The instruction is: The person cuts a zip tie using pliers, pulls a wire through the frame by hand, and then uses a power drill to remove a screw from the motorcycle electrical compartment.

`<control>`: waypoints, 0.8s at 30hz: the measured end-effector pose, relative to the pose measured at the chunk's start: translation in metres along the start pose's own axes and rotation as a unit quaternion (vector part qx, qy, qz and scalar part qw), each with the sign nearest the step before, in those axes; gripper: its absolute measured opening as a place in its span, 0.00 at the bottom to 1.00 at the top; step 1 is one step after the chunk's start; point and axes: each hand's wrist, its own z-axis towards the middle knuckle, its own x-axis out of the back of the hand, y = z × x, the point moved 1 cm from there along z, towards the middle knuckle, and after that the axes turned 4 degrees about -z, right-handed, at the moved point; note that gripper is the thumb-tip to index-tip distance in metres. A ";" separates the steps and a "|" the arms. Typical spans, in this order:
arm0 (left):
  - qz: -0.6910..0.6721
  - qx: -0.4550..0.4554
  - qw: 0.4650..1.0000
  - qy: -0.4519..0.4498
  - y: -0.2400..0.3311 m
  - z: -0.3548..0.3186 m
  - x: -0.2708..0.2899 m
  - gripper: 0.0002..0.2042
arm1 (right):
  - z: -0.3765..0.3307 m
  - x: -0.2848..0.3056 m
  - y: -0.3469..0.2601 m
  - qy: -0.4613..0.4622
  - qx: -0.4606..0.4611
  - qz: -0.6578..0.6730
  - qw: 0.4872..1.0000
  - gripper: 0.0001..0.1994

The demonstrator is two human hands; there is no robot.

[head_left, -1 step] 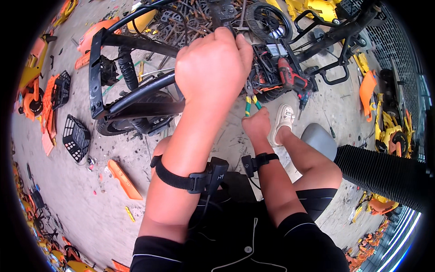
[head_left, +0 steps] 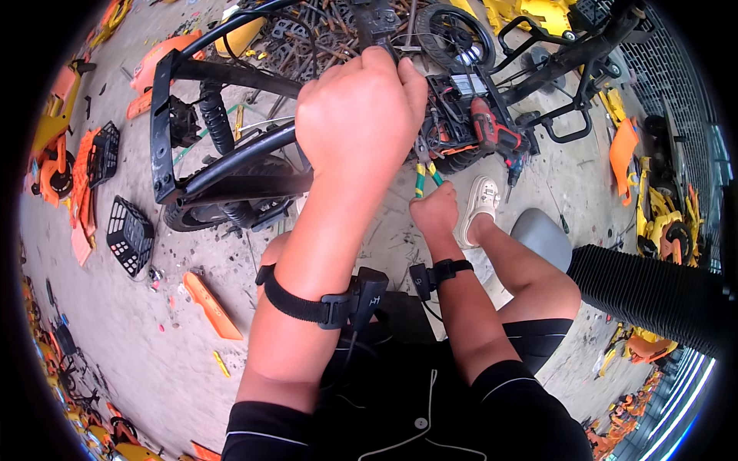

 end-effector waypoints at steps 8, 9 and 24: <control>-0.009 0.003 1.000 0.000 -0.002 -0.002 -0.001 0.18 | 0.074 0.035 0.052 -0.018 0.230 -0.120 0.966 0.29; -0.010 0.002 1.000 0.001 -0.002 -0.002 -0.001 0.18 | 0.086 0.041 0.055 -0.028 0.247 -0.128 0.960 0.29; 0.047 0.052 0.997 -0.035 0.004 0.001 0.000 0.17 | -0.003 -0.009 0.002 0.000 0.001 0.029 1.000 0.29</control>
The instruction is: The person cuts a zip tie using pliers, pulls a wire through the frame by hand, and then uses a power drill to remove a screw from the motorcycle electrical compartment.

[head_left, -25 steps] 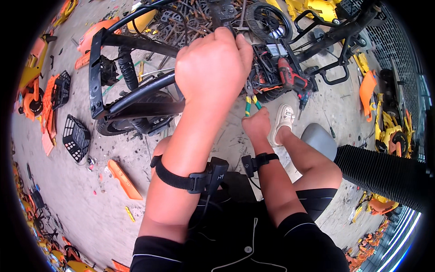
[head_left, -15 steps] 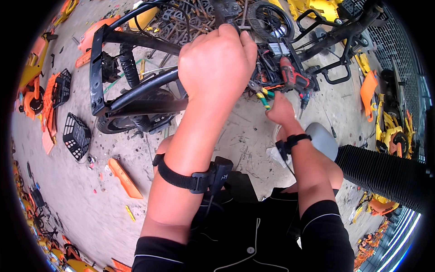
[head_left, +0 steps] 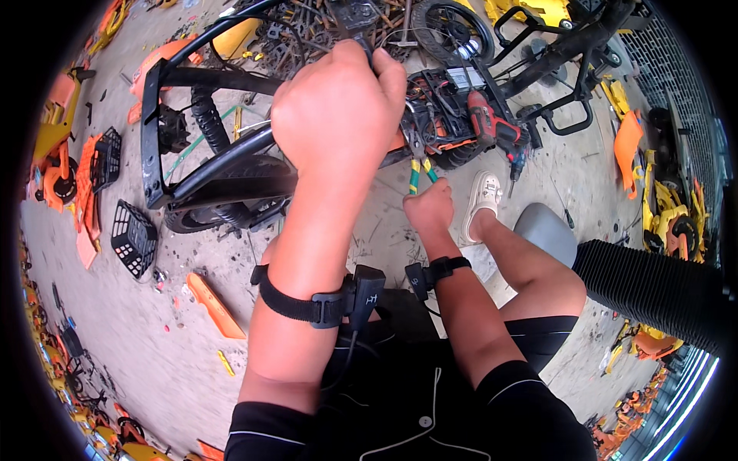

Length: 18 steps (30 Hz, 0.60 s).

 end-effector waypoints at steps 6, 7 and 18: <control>-0.004 0.002 1.000 0.006 0.000 0.001 0.000 0.17 | 0.048 0.029 0.037 -0.005 0.144 -0.088 0.986 0.31; -0.005 0.001 1.000 0.004 0.001 0.000 -0.001 0.17 | 0.061 0.041 0.040 -0.022 0.165 -0.106 0.980 0.31; 0.009 0.014 1.000 -0.026 0.004 0.000 -0.001 0.17 | 0.095 0.071 0.050 -0.066 0.250 -0.127 0.958 0.29</control>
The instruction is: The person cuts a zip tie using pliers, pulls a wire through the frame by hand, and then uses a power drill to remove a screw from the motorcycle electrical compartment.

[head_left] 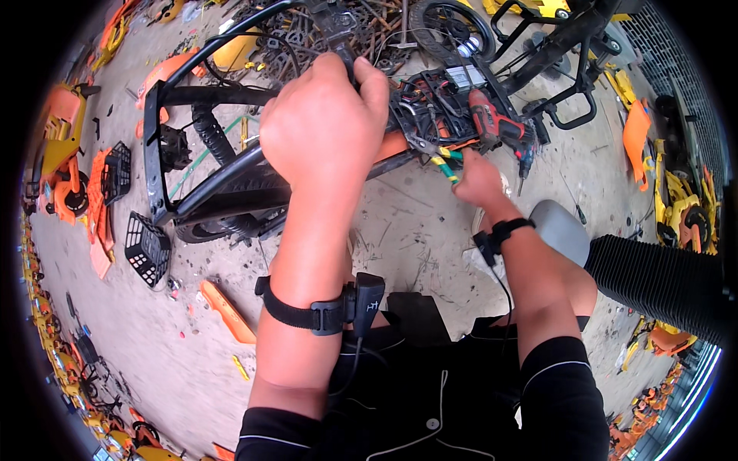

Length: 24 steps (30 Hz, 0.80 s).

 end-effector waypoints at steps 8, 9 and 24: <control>0.013 -0.014 0.999 0.038 0.002 0.003 -0.001 0.15 | -0.043 -0.051 -0.080 0.068 -0.212 0.118 0.968 0.31; 0.011 -0.010 0.999 0.034 0.002 0.003 -0.001 0.15 | -0.044 -0.049 -0.082 0.063 -0.220 0.121 0.966 0.31; 0.014 -0.032 0.998 0.043 0.000 0.002 -0.002 0.15 | 0.006 -0.006 0.005 0.033 0.022 0.021 0.999 0.29</control>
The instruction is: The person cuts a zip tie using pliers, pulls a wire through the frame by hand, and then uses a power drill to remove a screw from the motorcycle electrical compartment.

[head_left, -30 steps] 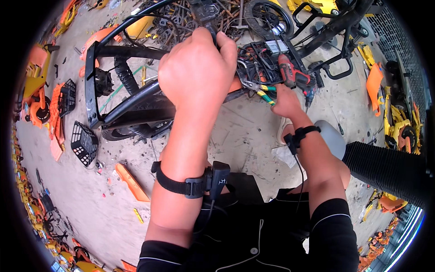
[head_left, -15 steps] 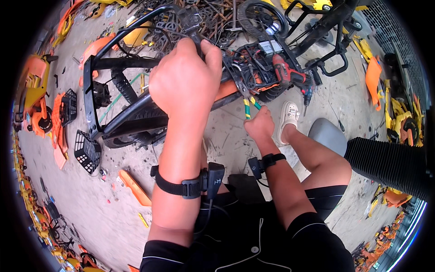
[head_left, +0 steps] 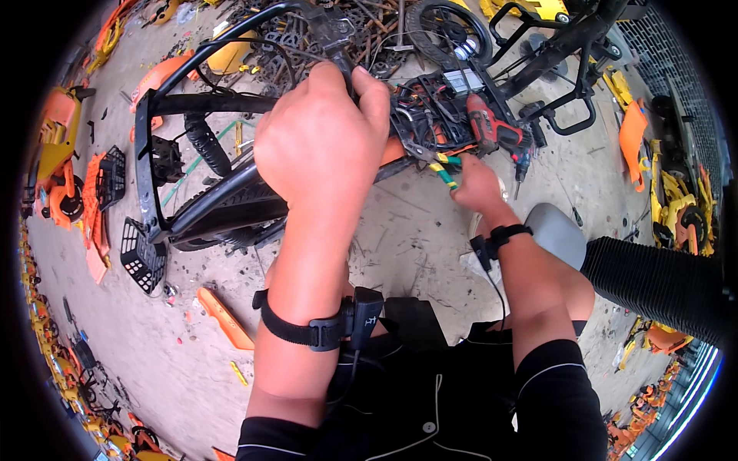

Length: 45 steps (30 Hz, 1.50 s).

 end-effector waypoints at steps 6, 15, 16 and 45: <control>0.001 0.011 1.000 -0.003 -0.001 0.002 0.002 0.14 | -0.042 -0.049 -0.068 0.087 -0.176 0.088 0.977 0.29; -0.017 0.012 1.000 0.001 0.001 0.002 0.000 0.14 | -0.028 -0.039 -0.031 0.046 -0.105 0.042 0.993 0.36; -0.021 0.005 1.000 0.009 0.002 0.002 -0.001 0.14 | -0.022 -0.028 -0.020 0.039 -0.081 0.015 0.996 0.35; -0.026 -0.002 0.999 0.031 -0.001 0.000 -0.002 0.13 | 0.015 0.014 0.004 -0.063 0.038 -0.030 0.997 0.31</control>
